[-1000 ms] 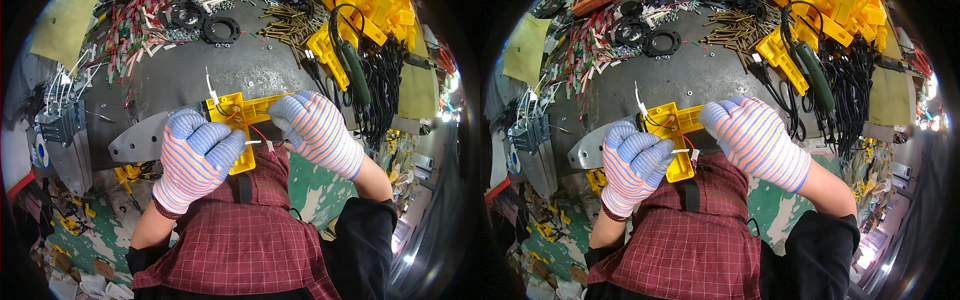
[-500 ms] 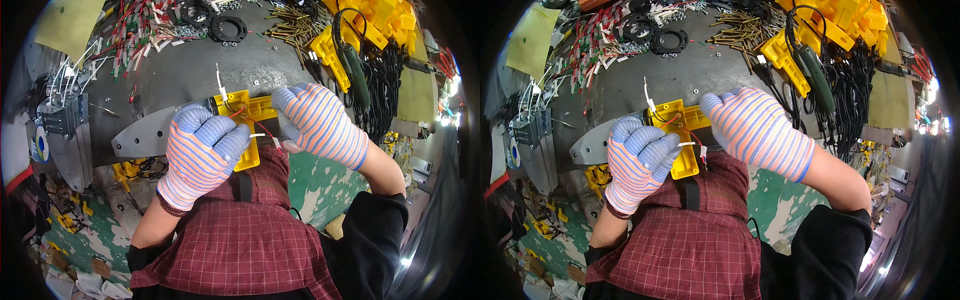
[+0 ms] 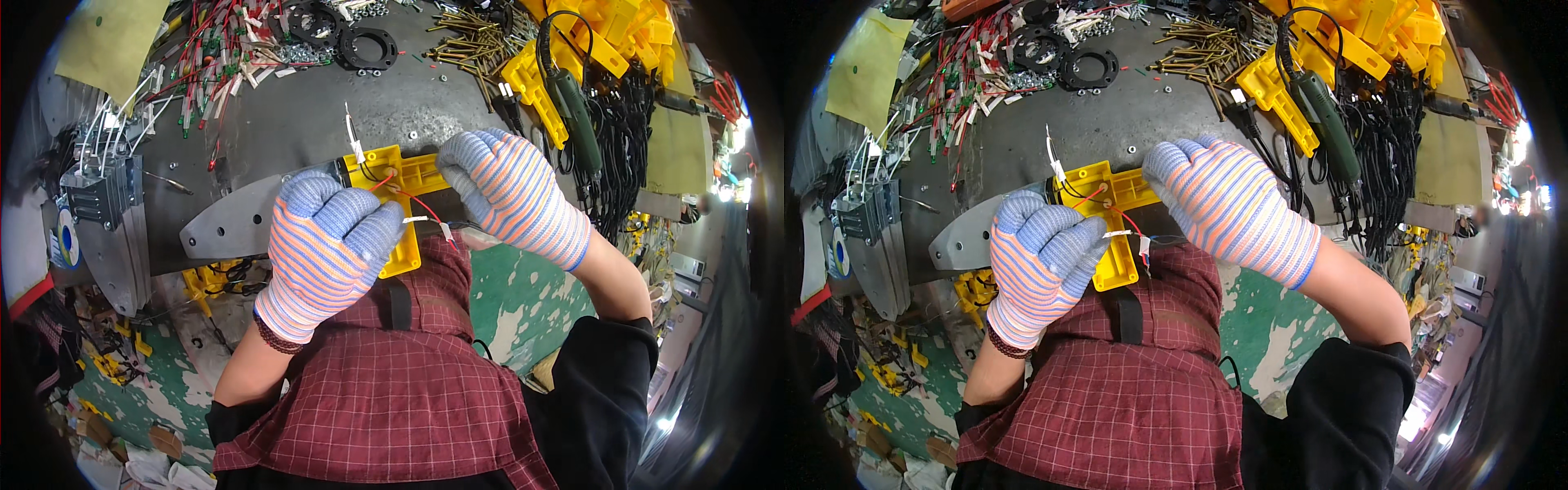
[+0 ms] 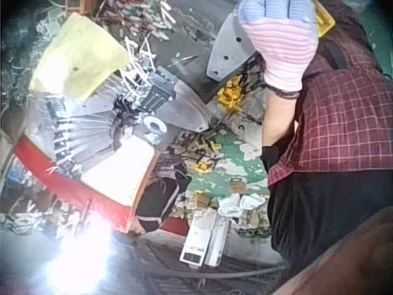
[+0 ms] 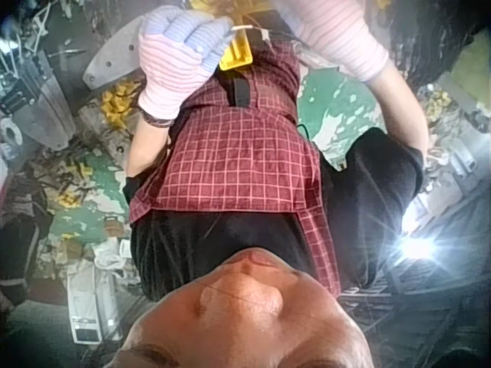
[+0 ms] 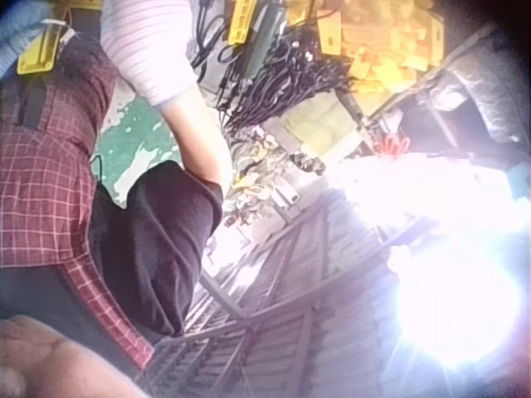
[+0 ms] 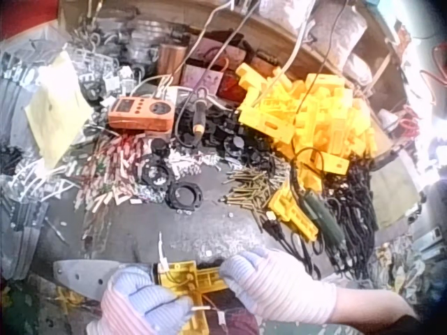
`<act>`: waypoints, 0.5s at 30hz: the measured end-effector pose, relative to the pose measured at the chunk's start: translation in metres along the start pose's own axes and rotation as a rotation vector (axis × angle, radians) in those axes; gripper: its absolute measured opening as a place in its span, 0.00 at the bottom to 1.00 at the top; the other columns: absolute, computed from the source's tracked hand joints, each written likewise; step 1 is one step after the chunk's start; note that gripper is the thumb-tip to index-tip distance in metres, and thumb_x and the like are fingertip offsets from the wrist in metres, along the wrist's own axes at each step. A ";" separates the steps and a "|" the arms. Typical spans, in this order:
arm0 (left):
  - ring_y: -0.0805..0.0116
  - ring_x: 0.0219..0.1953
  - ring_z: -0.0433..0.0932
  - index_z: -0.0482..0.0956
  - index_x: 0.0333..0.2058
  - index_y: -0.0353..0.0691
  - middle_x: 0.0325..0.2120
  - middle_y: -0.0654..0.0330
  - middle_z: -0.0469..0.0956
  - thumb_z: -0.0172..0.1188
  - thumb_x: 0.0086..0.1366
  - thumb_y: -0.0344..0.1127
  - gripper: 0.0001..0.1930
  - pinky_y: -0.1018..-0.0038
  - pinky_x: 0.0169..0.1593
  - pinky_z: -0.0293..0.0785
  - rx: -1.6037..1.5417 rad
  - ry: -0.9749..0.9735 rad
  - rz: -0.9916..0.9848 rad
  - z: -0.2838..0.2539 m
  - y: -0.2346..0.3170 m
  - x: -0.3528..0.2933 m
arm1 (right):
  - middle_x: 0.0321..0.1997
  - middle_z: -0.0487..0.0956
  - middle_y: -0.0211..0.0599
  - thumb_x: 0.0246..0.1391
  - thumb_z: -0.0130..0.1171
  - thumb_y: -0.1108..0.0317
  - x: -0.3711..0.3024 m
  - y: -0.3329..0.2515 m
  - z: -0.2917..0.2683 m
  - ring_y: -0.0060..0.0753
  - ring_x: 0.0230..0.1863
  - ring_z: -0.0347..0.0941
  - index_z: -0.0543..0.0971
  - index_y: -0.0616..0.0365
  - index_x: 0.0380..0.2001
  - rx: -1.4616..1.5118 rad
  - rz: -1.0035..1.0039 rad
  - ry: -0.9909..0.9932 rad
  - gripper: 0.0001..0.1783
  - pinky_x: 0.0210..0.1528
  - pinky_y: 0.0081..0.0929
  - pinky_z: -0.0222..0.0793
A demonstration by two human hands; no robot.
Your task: Assembling yellow plastic hardware parts using a screwdriver and soldering iron.
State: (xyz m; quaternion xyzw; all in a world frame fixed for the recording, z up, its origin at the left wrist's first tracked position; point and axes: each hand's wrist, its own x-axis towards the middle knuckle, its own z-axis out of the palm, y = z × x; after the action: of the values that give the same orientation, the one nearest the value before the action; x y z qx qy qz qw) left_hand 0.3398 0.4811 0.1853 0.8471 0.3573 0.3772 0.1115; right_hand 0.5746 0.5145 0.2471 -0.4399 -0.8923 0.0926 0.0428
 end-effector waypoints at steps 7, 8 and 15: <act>0.61 0.32 0.74 0.83 0.30 0.46 0.29 0.64 0.78 0.67 0.44 0.36 0.11 0.63 0.38 0.71 0.026 0.043 0.001 0.003 -0.003 0.002 | 0.30 0.78 0.50 0.54 0.57 0.69 0.002 0.004 -0.011 0.57 0.33 0.76 0.75 0.61 0.37 0.241 0.110 0.025 0.09 0.36 0.45 0.72; 0.63 0.30 0.75 0.83 0.30 0.47 0.28 0.65 0.78 0.63 0.44 0.35 0.10 0.65 0.36 0.72 0.035 0.078 0.017 0.004 -0.003 0.003 | 0.30 0.78 0.51 0.56 0.56 0.70 0.001 0.006 -0.014 0.58 0.33 0.76 0.75 0.61 0.37 0.332 0.078 0.029 0.08 0.36 0.45 0.72; 0.61 0.35 0.74 0.83 0.33 0.48 0.33 0.65 0.78 0.65 0.45 0.36 0.13 0.62 0.41 0.71 -0.014 -0.005 0.002 -0.005 0.000 0.003 | 0.35 0.79 0.49 0.56 0.59 0.71 0.016 0.041 -0.015 0.51 0.38 0.78 0.77 0.62 0.44 0.204 0.131 0.465 0.12 0.41 0.35 0.73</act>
State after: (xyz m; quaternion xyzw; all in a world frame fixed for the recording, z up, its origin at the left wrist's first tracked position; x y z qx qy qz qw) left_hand 0.3373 0.4827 0.1902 0.8477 0.3534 0.3777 0.1179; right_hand 0.5994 0.5533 0.2528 -0.4994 -0.8142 0.0811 0.2847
